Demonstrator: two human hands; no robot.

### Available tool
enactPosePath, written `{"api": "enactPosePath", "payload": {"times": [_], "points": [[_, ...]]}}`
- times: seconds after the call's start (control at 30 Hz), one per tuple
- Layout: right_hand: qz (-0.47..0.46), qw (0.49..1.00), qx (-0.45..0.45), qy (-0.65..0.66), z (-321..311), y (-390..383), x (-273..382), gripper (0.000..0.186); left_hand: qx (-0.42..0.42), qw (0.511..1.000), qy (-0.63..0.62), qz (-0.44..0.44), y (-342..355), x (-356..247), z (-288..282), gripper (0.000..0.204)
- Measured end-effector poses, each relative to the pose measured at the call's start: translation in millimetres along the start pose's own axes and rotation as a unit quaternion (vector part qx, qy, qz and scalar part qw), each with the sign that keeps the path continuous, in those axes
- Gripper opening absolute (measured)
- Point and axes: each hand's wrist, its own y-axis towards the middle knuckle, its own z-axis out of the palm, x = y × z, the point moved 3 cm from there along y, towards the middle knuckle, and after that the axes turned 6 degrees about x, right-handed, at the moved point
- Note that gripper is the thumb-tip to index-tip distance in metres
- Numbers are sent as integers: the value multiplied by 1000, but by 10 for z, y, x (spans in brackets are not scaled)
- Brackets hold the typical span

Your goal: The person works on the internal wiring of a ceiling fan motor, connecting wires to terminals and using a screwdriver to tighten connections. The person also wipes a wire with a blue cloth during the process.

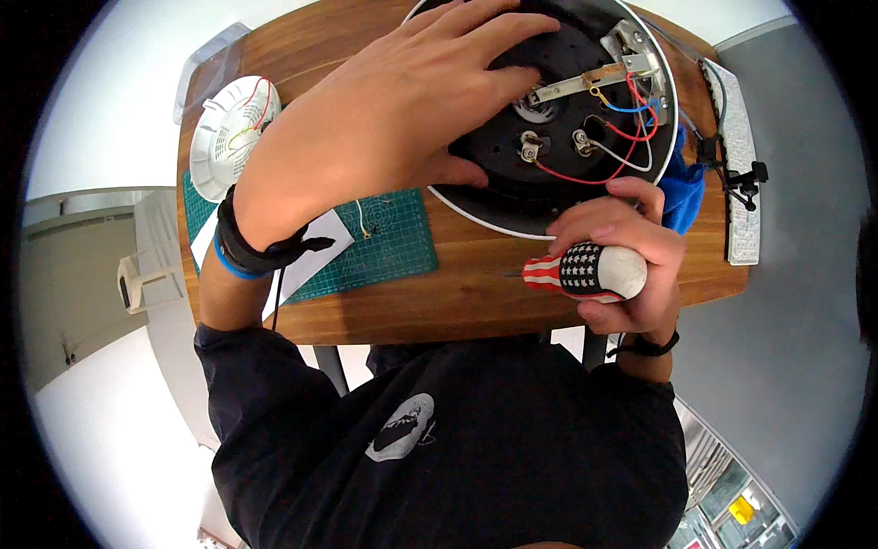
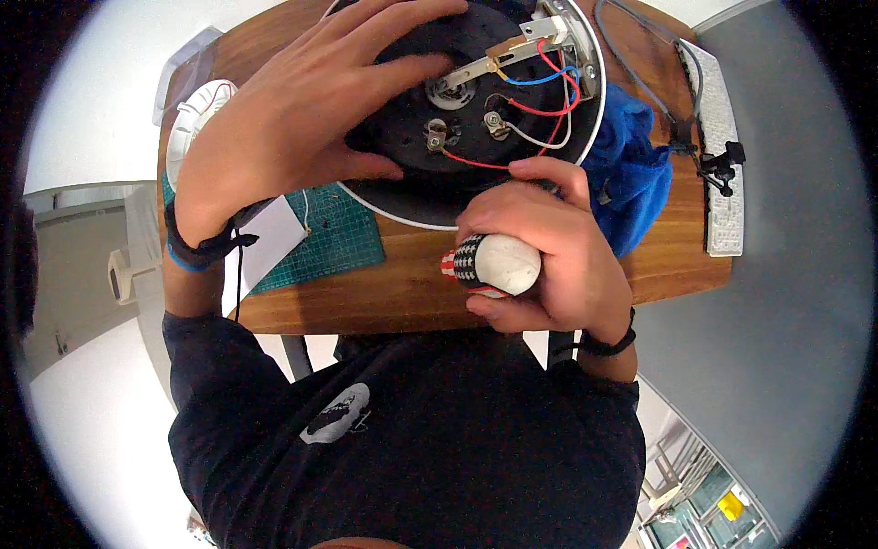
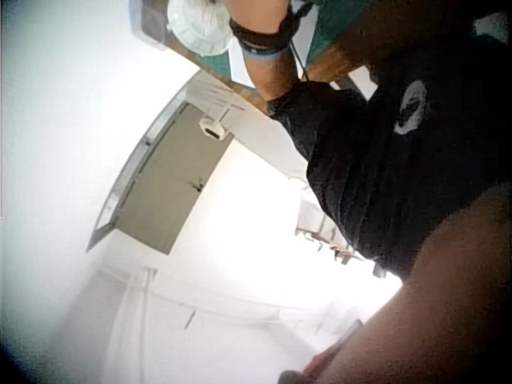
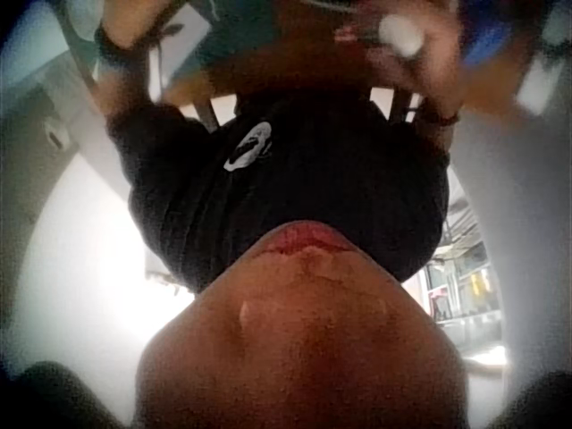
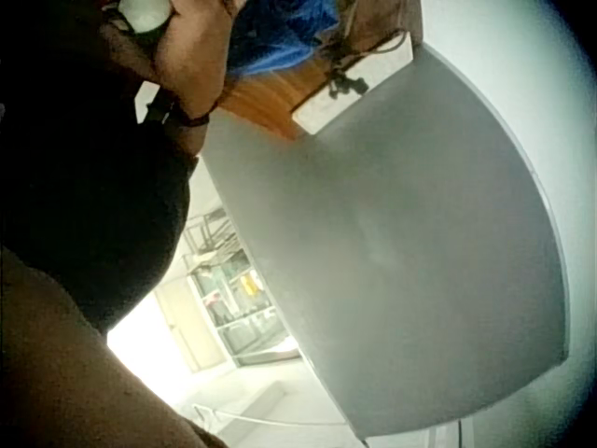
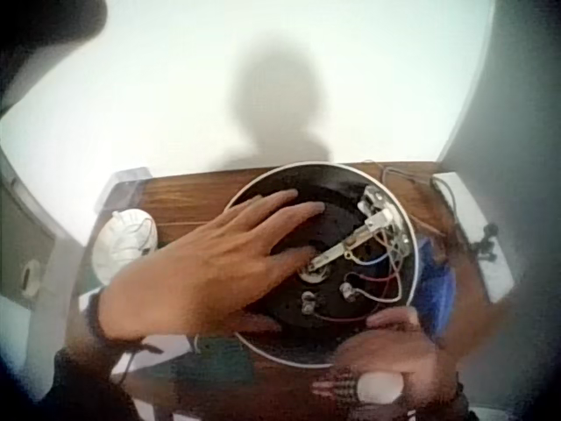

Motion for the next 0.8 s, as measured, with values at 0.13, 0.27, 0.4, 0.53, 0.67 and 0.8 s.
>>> {"api": "enactPosePath", "payload": {"times": [0.13, 0.27, 0.4, 0.53, 0.67, 0.8], "points": [[6, 1000, 11, -2, 7, -1, 21, 59, 14, 1000, 8, 4, 20, 4, 18, 92], [20, 999, 28, -17, 17, -8, 38, 58, 46, 999, 16, -5, 67, -52, 31, 95], [23, 999, 39, -29, 26, -12, 55, 59, 118, 992, -24, -47, 76, -88, 31, 95], [28, 998, 50, -25, 39, -18, 56, 59, 71, 997, -1, -12, 159, -57, 122, 99], [33, 998, 47, -19, 55, -26, 49, 57, 40, 998, 41, 8, 129, -25, 268, 103], [37, 998, 46, -19, 75, -35, 62, 57, 58, 998, 28, 7, 109, -26, 260, 104]]}}
